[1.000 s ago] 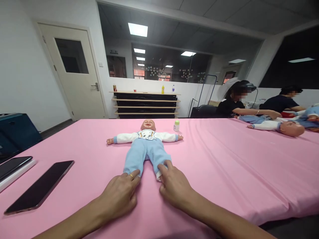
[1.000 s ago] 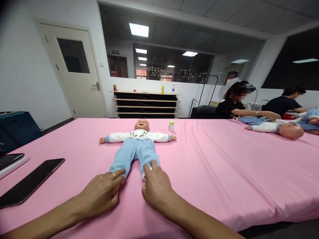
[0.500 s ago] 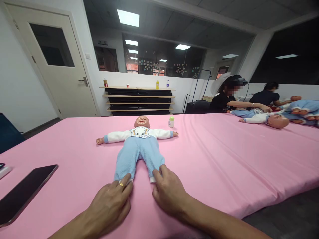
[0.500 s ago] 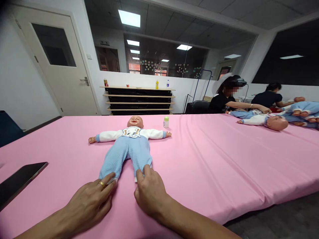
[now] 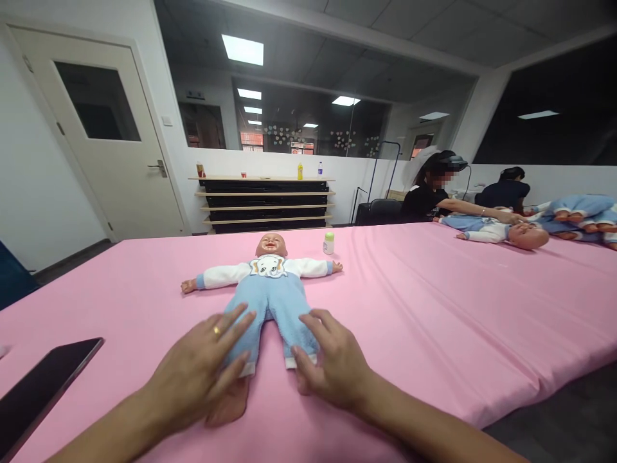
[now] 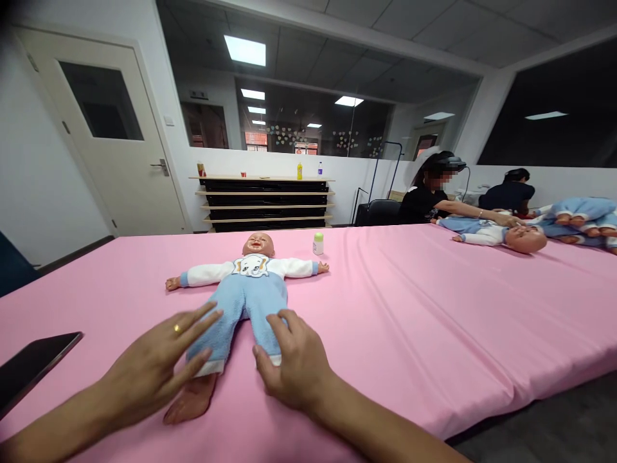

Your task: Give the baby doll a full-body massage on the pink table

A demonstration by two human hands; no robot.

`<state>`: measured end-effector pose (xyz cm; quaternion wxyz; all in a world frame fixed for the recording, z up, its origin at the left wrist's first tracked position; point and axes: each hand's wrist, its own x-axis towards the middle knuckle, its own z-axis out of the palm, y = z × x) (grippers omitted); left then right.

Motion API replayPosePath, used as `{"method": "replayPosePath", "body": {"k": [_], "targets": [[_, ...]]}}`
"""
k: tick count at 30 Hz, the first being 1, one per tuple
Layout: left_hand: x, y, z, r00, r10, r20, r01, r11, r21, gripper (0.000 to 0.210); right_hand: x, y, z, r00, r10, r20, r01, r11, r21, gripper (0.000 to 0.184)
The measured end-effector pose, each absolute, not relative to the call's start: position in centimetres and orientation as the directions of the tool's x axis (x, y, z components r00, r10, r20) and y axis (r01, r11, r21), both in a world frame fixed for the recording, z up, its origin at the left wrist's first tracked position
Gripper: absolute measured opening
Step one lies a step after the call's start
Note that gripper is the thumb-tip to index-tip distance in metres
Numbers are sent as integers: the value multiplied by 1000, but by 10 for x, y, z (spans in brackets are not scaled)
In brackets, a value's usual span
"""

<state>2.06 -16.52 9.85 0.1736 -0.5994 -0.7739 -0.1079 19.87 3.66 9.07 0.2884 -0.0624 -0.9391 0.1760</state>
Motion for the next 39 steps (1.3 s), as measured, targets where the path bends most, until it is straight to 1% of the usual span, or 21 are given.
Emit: {"method": "replayPosePath", "body": {"k": [2,4,5,7,9,12,15,20,25,29,34,36,39], "targets": [[0,-145,102,-317,845,430,946,313,82,61,176,51,97,-845,187,500,-22,924,-383,54],[-18,-122,92,-401,822,405,916,353,191,62,152,62,99,-905,165,393,-5,918,-397,67],[-25,-112,84,-420,824,381,906,357,226,63,142,66,98,-934,155,322,13,915,-403,70],[-33,-98,64,-425,840,336,900,352,257,64,128,67,92,-973,128,194,38,911,-410,72],[-34,-93,46,-418,863,284,899,348,266,65,123,64,85,-987,105,118,47,908,-417,71],[-31,-94,34,-407,890,208,891,336,304,68,124,58,77,-994,91,63,55,897,-438,71],[-29,-95,34,-400,902,165,880,328,343,71,122,56,73,-996,88,8,75,890,-450,73],[-28,-92,34,-431,895,114,857,366,362,73,114,52,68,-992,128,-9,119,894,-432,77],[-27,-89,31,-444,887,124,850,374,370,74,113,46,68,-986,163,24,138,899,-415,75],[-16,-89,35,-490,863,123,822,410,394,74,118,46,75,-986,164,10,146,901,-408,74],[0,-88,41,-542,831,125,779,442,444,70,125,51,85,-988,152,-13,142,881,-451,64],[4,-87,40,-564,816,129,767,460,447,70,127,51,86,-987,160,-24,153,877,-455,66],[6,-91,38,-575,797,184,767,447,460,67,130,50,88,-988,154,-24,147,874,-463,74]]}}
